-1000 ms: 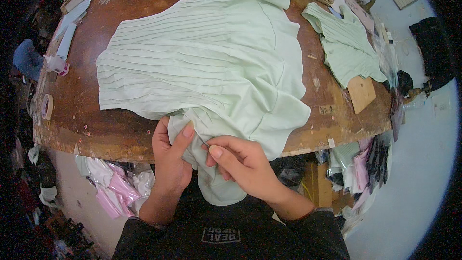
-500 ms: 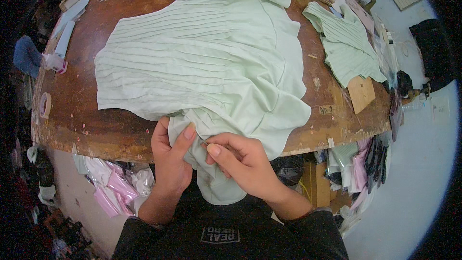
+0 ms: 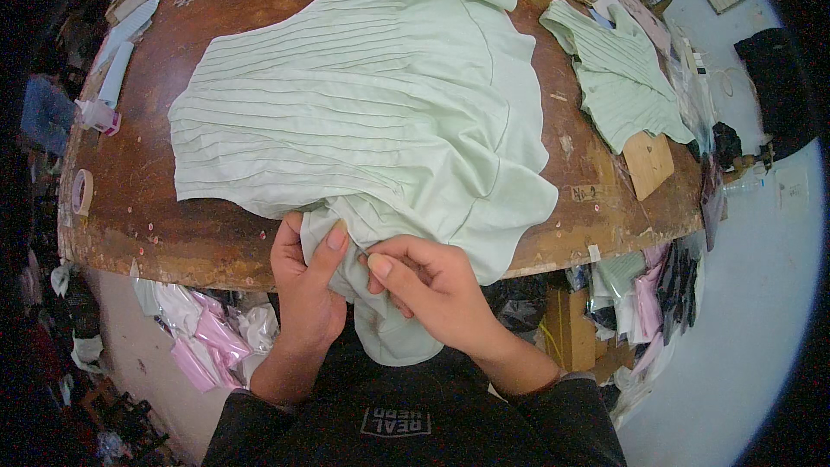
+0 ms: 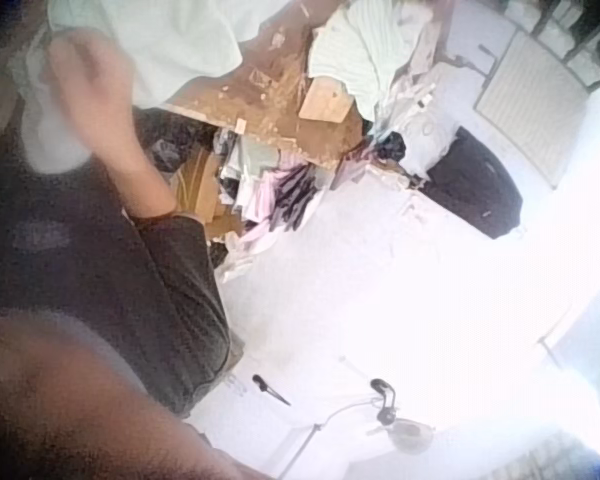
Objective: The person uses small scissors to trim loose threads and excess fabric from the edges of a light green pleated garment laid on a wooden worktable. The garment is repositioned once during the process to access different areas.
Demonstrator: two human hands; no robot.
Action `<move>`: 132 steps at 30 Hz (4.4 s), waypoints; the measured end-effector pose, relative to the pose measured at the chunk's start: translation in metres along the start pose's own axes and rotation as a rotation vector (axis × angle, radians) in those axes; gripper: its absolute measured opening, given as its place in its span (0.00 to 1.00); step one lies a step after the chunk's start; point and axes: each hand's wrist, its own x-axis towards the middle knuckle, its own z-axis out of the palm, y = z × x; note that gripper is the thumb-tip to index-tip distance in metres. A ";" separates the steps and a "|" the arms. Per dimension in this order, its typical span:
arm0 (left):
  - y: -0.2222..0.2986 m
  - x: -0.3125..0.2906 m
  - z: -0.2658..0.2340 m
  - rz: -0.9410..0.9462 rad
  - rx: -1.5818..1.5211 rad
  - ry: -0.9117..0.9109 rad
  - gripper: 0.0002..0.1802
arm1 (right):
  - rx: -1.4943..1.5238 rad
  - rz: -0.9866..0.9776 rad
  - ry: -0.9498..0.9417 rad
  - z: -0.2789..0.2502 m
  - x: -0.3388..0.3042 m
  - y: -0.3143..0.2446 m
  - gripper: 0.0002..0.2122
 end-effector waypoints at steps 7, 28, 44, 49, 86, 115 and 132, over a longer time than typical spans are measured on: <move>0.000 -0.001 0.001 0.032 0.022 0.005 0.12 | 0.050 -0.005 -0.009 -0.001 0.001 0.003 0.10; 0.000 0.000 0.000 -0.157 -0.079 -0.023 0.19 | -0.638 -0.611 -0.040 -0.009 0.004 0.012 0.12; 0.000 0.001 0.003 -0.125 0.011 -0.025 0.12 | -0.027 -0.005 -0.012 -0.009 -0.003 0.002 0.13; -0.002 0.002 -0.001 -0.118 0.016 -0.051 0.12 | 0.057 0.023 -0.040 -0.011 -0.001 0.003 0.13; 0.005 0.011 0.011 -0.273 -0.019 -0.044 0.11 | 0.028 -0.060 -0.033 -0.012 -0.001 0.006 0.13; 0.002 0.011 0.014 -0.163 0.074 -0.024 0.06 | 0.318 0.064 -0.056 -0.014 0.005 0.005 0.12; 0.002 0.008 0.014 -0.129 0.082 -0.028 0.06 | 0.287 0.062 -0.070 -0.017 0.006 0.007 0.13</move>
